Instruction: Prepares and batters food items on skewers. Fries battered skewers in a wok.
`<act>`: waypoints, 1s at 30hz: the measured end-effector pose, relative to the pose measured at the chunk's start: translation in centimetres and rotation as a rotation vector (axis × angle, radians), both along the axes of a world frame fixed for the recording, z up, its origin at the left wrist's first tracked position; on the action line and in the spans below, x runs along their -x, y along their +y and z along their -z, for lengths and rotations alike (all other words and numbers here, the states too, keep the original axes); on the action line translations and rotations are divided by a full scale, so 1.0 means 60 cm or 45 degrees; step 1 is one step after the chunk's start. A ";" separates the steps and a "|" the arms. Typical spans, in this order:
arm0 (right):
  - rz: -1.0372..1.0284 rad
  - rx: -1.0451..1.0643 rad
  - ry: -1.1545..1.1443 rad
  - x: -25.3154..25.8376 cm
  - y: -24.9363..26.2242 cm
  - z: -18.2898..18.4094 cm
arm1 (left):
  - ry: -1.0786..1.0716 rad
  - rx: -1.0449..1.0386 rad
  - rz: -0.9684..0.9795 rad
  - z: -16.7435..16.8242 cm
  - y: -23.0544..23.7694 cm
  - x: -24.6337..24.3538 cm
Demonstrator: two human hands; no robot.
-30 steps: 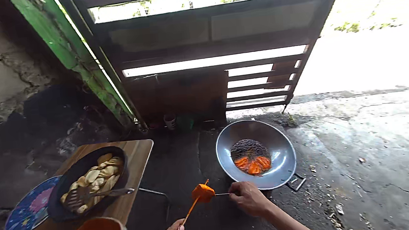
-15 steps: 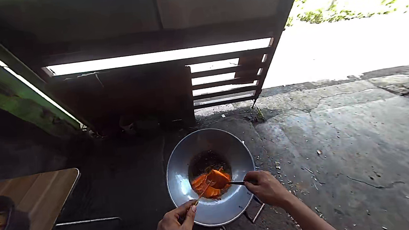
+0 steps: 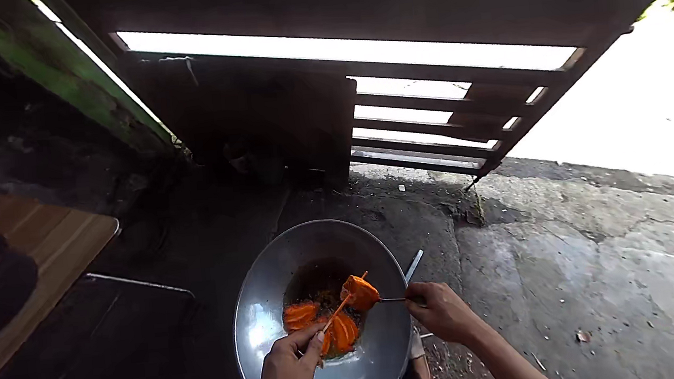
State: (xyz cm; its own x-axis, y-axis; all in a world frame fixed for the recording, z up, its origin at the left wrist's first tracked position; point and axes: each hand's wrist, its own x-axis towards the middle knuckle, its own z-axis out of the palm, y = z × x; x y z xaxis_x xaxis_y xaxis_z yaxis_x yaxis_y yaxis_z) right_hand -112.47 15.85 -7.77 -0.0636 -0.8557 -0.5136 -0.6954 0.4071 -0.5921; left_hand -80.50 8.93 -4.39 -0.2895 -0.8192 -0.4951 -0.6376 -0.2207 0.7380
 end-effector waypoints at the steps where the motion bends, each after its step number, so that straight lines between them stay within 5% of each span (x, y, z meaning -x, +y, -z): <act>1: -0.079 -0.017 -0.003 0.023 -0.019 0.015 | -0.017 -0.020 -0.061 0.016 0.007 0.017; 7: -0.533 -0.177 -0.014 0.112 -0.128 0.101 | -0.093 -0.154 -0.504 0.101 0.066 0.105; 14: -0.999 -0.354 0.185 0.112 -0.227 0.188 | -0.097 -0.349 -0.827 0.218 0.087 0.175; 25: -1.228 -0.543 0.509 0.027 -0.302 0.239 | 0.047 -0.829 -1.095 0.335 0.062 0.160; 30: -1.211 -0.642 0.650 0.001 -0.307 0.242 | -0.017 -0.853 -1.067 0.372 0.064 0.160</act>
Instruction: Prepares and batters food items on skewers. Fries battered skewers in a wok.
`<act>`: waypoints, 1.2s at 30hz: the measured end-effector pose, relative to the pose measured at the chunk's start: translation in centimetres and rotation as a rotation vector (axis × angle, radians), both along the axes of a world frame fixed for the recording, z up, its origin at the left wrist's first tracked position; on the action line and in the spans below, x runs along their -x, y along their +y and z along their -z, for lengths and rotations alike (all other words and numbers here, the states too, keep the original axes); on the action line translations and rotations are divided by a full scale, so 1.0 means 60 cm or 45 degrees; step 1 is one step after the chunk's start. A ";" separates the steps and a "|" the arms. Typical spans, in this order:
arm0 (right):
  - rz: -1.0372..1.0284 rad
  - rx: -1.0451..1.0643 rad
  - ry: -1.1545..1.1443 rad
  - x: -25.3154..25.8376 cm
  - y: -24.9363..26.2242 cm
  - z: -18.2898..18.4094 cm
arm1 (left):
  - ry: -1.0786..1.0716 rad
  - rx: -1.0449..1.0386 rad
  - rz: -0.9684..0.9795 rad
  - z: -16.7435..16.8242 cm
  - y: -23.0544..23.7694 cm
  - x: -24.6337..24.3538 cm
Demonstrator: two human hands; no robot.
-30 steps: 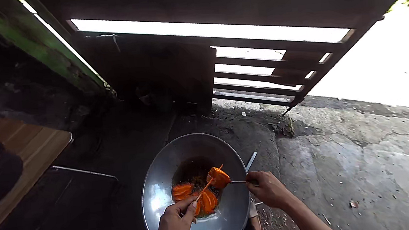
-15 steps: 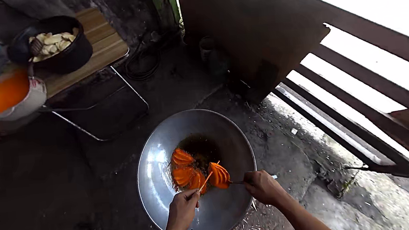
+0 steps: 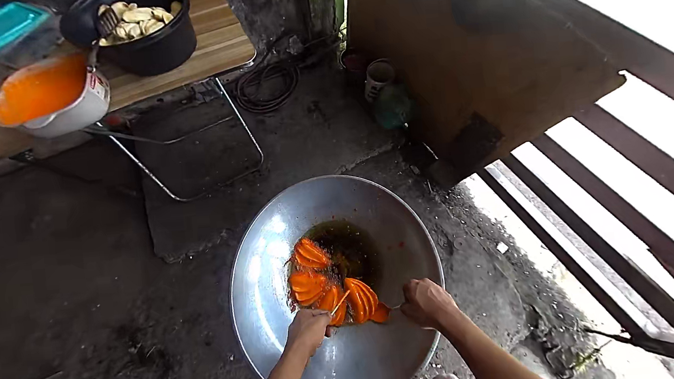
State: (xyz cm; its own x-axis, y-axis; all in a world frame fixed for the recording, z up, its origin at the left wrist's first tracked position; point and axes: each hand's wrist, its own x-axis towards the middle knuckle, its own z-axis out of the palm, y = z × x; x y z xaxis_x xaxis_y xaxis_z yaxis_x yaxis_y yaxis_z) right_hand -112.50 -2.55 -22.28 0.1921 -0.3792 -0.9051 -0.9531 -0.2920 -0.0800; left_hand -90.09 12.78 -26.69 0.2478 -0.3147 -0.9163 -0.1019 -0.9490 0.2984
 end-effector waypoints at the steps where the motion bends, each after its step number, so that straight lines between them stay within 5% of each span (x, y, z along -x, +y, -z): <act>1: 0.004 -0.006 0.020 -0.003 0.002 0.000 | -0.028 0.003 0.028 0.003 0.000 0.000; 14: -0.115 0.162 0.235 -0.048 0.016 -0.113 | -0.280 -0.020 0.720 -0.012 -0.031 -0.024; 26: -0.509 0.375 -0.244 -0.114 0.014 -0.062 | -0.354 -0.165 0.768 -0.036 -0.065 -0.028; 36: -0.481 0.459 -0.280 -0.097 0.037 -0.047 | -0.383 -0.149 0.805 -0.037 -0.062 -0.031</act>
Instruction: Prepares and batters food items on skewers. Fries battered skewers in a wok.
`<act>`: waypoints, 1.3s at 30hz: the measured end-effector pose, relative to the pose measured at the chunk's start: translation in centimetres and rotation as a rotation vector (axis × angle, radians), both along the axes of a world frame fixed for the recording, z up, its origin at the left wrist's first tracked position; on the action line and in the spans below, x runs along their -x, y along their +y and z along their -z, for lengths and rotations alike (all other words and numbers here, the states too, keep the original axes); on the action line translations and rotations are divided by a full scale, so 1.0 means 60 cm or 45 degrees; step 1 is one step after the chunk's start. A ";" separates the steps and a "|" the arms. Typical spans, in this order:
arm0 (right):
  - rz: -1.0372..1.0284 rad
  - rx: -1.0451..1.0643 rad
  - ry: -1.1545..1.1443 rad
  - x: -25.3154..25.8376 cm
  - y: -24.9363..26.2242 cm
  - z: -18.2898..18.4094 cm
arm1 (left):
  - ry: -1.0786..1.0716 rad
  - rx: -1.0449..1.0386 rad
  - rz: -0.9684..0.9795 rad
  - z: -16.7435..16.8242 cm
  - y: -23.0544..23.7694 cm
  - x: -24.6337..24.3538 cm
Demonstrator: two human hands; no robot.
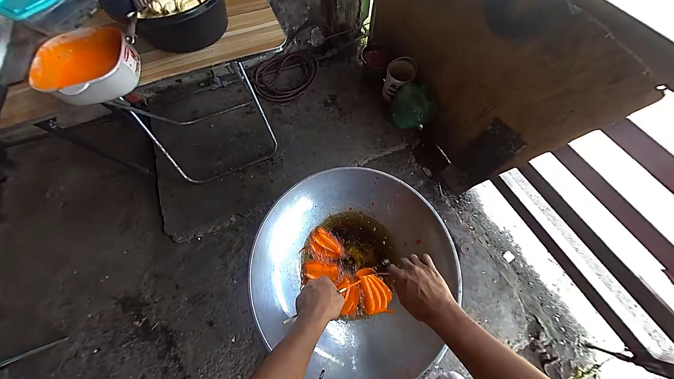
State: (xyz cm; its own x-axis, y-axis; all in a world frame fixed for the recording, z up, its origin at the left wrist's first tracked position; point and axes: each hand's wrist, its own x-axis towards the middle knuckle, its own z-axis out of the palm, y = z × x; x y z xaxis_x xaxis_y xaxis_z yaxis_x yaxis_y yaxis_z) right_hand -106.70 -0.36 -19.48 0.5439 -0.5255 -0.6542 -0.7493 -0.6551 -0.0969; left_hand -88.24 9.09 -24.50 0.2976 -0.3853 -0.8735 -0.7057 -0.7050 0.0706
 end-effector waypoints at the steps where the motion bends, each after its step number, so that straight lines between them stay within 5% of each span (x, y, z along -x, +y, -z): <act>1: 0.004 0.000 0.004 0.001 0.002 0.004 | 0.002 0.004 0.001 0.000 0.000 0.000; 11: 0.067 -0.030 0.062 -0.008 0.031 0.027 | -0.068 0.023 0.061 -0.028 0.004 0.018; 20: 0.298 -0.043 0.029 0.026 0.037 0.017 | -0.158 -0.037 0.177 -0.134 0.054 0.037; 28: 0.564 0.129 0.120 0.106 0.106 0.008 | -0.114 -0.026 0.126 -0.134 0.121 0.035; 39: 0.644 0.144 0.224 0.099 0.128 0.030 | -0.155 0.019 0.031 -0.155 0.162 -0.012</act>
